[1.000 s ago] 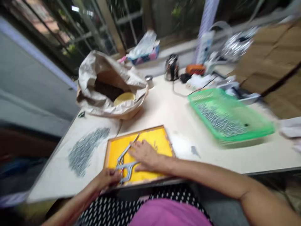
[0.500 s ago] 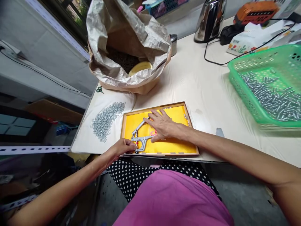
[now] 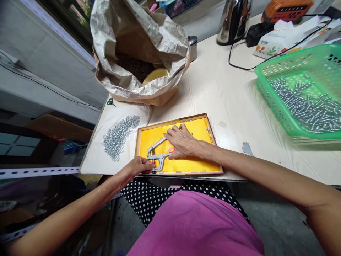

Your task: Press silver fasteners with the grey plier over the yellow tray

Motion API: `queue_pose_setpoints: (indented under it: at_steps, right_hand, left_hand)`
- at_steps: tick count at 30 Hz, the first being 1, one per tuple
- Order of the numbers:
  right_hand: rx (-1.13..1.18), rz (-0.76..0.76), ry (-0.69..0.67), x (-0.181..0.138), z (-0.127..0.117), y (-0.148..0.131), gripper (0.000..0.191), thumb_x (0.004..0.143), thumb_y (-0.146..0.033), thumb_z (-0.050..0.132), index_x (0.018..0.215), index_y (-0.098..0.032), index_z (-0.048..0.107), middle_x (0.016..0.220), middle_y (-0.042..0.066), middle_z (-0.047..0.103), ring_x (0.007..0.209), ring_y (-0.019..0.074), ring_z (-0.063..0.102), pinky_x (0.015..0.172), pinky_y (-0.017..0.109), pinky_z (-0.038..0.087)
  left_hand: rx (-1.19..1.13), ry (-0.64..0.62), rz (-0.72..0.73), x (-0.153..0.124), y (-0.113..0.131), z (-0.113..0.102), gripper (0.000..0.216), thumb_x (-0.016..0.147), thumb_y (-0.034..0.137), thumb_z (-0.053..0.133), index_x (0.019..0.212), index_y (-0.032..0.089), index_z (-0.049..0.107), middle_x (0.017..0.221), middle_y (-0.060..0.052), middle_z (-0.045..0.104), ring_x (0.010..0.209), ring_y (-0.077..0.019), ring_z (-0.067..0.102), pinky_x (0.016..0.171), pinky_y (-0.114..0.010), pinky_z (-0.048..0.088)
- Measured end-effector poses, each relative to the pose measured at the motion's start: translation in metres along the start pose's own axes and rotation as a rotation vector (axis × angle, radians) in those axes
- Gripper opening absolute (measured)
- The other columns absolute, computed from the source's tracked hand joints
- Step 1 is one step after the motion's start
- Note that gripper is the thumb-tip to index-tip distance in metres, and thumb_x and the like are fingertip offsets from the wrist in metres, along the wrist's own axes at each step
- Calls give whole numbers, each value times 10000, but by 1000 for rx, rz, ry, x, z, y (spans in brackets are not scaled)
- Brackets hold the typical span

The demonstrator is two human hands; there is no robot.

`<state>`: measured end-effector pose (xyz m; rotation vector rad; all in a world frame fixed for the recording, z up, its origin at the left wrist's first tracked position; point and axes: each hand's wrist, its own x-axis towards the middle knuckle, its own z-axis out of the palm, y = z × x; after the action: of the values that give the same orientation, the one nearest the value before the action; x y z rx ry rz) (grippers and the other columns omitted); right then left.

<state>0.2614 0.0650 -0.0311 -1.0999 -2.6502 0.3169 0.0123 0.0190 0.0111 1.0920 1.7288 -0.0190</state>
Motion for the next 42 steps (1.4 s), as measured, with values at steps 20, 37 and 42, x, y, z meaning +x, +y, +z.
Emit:
queue_pose_setpoints:
  at_steps: [20,37,42]
  right_hand:
    - [57,67,-27,-9,8,-22,196,963,-213,545,1125,-129,616,1064,131,628,989,249,539,822,370,439]
    - [-94,113,-71,14,-1,16,176,979,-164,483,983,-153,658,1005,122,653,942,245,526,757,344,344]
    - [-63,76,56,18,5,25,234,1011,-189,399,929,-171,618,949,107,657,882,227,508,735,329,323]
  left_hand:
    - [877,287,902,27,37,27,313,957,390,573,1168,165,622,1075,-111,641,1002,-273,542,888,-419,476]
    - [916,472,1045,6,8,72,180,987,186,498,1028,187,673,1043,-72,688,974,-225,581,843,-356,543]
    - [744,491,1152,-3,6,78,180,979,194,528,1100,168,659,1058,-84,681,1013,-222,587,887,-350,539]
